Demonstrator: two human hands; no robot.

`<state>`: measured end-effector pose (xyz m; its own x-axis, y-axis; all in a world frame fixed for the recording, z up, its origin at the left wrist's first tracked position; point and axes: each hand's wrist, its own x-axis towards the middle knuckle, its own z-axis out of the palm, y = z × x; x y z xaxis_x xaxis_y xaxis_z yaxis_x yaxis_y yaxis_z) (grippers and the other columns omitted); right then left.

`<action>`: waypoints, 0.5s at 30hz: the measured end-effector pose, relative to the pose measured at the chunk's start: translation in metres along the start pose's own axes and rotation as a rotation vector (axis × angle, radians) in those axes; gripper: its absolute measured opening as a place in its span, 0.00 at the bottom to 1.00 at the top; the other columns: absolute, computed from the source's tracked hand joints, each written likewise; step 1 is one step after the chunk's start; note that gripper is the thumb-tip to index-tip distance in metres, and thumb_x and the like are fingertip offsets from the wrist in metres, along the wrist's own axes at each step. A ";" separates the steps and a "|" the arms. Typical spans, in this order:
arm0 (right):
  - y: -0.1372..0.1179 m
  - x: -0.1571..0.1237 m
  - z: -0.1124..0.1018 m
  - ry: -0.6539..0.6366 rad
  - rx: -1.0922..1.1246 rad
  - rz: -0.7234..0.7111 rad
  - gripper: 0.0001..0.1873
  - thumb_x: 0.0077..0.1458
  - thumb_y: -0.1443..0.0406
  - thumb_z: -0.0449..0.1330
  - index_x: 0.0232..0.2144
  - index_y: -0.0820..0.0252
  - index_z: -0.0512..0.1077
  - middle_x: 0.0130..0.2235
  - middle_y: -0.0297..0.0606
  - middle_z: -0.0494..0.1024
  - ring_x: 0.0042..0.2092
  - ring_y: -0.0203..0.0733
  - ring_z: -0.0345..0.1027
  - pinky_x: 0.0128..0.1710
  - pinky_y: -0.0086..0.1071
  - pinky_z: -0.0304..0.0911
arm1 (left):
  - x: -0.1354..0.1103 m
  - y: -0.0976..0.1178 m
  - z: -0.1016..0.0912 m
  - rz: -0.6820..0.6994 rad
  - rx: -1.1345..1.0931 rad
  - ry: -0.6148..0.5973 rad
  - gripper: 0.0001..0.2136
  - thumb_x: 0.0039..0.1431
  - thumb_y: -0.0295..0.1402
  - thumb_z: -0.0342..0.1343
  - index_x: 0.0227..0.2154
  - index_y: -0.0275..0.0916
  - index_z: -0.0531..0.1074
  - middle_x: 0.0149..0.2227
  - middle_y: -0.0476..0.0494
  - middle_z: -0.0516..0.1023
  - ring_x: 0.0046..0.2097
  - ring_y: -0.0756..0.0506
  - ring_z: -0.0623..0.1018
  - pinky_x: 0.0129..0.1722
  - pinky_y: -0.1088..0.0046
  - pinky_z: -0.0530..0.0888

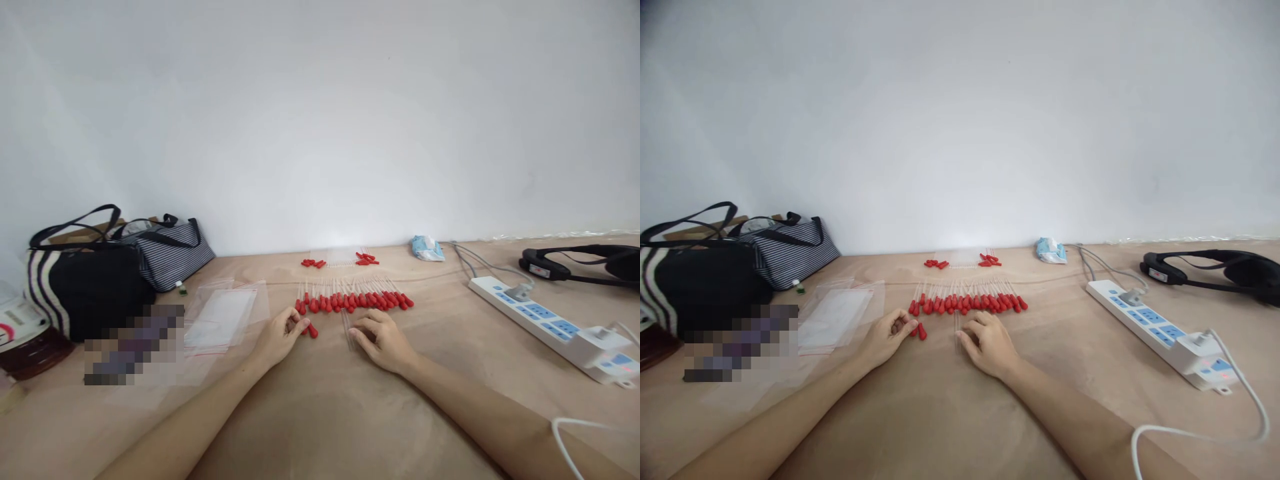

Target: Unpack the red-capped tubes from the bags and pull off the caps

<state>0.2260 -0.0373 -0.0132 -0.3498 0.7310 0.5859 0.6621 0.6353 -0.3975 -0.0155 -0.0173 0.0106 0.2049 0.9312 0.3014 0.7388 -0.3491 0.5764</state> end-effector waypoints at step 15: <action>0.008 -0.002 -0.001 -0.009 -0.022 -0.029 0.06 0.51 0.68 0.53 0.26 0.59 0.70 0.30 0.37 0.71 0.34 0.38 0.63 0.36 0.33 0.59 | 0.038 -0.004 0.014 0.148 0.187 0.216 0.09 0.49 0.38 0.53 0.22 0.39 0.69 0.33 0.45 0.69 0.40 0.44 0.69 0.42 0.65 0.66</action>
<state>0.2323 -0.0343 -0.0168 -0.3754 0.7146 0.5903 0.6658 0.6510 -0.3646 -0.0013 0.0209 0.0092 0.1928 0.8208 0.5377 0.8203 -0.4356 0.3707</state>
